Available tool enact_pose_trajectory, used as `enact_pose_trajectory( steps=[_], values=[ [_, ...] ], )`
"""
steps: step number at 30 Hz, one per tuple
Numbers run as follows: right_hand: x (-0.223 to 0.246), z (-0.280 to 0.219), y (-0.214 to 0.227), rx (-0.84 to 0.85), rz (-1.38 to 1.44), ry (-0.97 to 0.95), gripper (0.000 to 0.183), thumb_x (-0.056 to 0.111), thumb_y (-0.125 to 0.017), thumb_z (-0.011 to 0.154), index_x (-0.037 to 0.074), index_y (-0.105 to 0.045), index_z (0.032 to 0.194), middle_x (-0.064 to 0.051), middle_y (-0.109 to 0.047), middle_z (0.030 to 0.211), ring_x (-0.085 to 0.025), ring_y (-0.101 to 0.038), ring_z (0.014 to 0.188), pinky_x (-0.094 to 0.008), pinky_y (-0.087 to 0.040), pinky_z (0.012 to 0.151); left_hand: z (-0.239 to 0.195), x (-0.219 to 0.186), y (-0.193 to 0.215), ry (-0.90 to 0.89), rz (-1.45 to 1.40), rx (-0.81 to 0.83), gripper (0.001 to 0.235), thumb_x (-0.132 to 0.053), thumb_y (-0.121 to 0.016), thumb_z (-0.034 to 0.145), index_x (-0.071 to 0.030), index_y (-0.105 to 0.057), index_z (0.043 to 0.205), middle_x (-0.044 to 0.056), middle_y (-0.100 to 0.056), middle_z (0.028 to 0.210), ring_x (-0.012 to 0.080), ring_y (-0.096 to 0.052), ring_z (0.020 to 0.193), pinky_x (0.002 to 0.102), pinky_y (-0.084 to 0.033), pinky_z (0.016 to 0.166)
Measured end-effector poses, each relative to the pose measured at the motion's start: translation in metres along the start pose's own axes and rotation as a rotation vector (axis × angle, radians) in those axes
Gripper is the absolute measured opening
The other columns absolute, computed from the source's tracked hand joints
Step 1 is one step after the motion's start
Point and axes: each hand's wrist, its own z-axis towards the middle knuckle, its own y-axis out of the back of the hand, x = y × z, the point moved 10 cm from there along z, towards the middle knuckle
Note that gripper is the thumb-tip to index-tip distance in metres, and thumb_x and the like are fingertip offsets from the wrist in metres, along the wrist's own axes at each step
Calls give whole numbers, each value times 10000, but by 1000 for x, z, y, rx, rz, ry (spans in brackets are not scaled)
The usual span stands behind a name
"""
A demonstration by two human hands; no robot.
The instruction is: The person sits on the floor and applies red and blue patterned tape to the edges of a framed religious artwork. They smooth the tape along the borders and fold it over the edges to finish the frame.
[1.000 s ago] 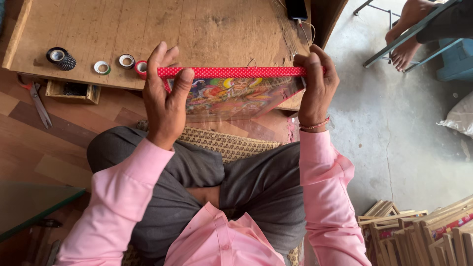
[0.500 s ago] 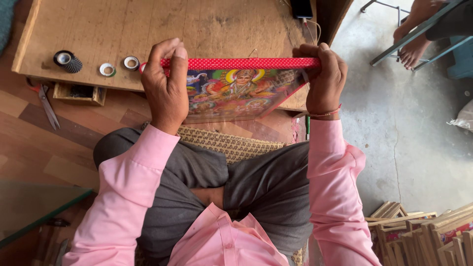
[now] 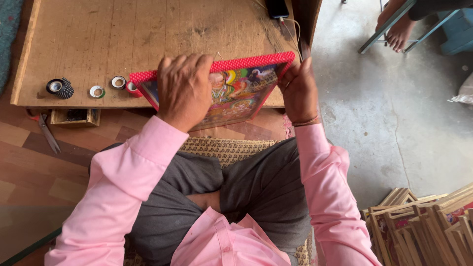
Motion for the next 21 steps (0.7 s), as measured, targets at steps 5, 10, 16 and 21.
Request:
enact_pose_trajectory(
  steps=[5, 10, 16, 21],
  values=[
    [-72, -17, 44, -131, -531, -127, 512, 548, -589, 1010, 111, -689, 1257, 35, -687, 1109, -70, -590, 995, -282, -459, 865, 2, 11, -1, 6, -2, -2, 219, -246, -793, 934, -72, -660, 925, 90, -723, 900, 292, -675, 878, 450, -421, 782],
    [-79, -26, 82, -282, -380, -87, 355, 410, -747, 982, 101, -711, 1153, 15, -641, 903, -85, -521, 711, -246, -397, 603, 10, 12, -2, -38, -51, -1, 293, -328, -831, 874, -83, -683, 811, 129, -716, 778, 349, -684, 678, 497, -486, 586],
    [-67, -34, 126, -504, -173, 50, 414, 423, -716, 922, 116, -596, 1172, -29, -701, 1042, -151, -701, 857, -274, -535, 652, 39, 35, -13, -43, -67, 17, 251, -302, -752, 903, -90, -693, 784, 127, -702, 705, 294, -693, 597, 442, -509, 539],
    [-47, -51, 127, -596, 33, 95, 698, 639, -686, 957, 23, -639, 1283, -107, -669, 1103, -228, -565, 907, -378, -456, 765, -17, 114, -26, 317, -427, -29, 292, -335, -733, 902, -59, -710, 811, 115, -720, 742, 257, -697, 641, 420, -533, 579]
  ],
)
